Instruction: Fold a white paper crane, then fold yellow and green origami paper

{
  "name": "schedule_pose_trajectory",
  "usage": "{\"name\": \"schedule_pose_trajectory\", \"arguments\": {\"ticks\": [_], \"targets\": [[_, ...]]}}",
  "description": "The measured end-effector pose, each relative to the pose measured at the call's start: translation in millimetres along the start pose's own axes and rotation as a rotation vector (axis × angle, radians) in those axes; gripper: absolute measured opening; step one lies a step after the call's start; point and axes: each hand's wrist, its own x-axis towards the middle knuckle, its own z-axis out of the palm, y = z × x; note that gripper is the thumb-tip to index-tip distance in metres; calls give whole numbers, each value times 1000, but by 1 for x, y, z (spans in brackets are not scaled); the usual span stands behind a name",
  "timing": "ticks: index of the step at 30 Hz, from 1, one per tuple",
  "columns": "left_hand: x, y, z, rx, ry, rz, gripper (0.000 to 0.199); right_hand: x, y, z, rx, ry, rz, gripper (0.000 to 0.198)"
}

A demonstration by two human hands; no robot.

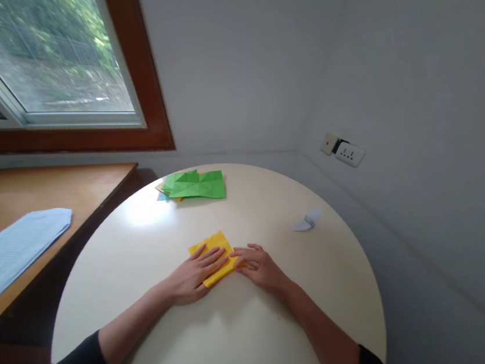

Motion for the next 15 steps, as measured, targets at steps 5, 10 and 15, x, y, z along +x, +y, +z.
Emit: {"name": "schedule_pose_trajectory", "arguments": {"ticks": [5, 10, 15], "targets": [[0, 14, 2, -2, 54, -22, 60, -1, -3, -2, 212, 92, 196, 24], [3, 33, 4, 38, 55, 17, 56, 3, -7, -3, 302, 149, 201, 25], [11, 43, 9, 58, 62, 100, 49, 7, -8, 1, 309, 145, 211, 25]]}}
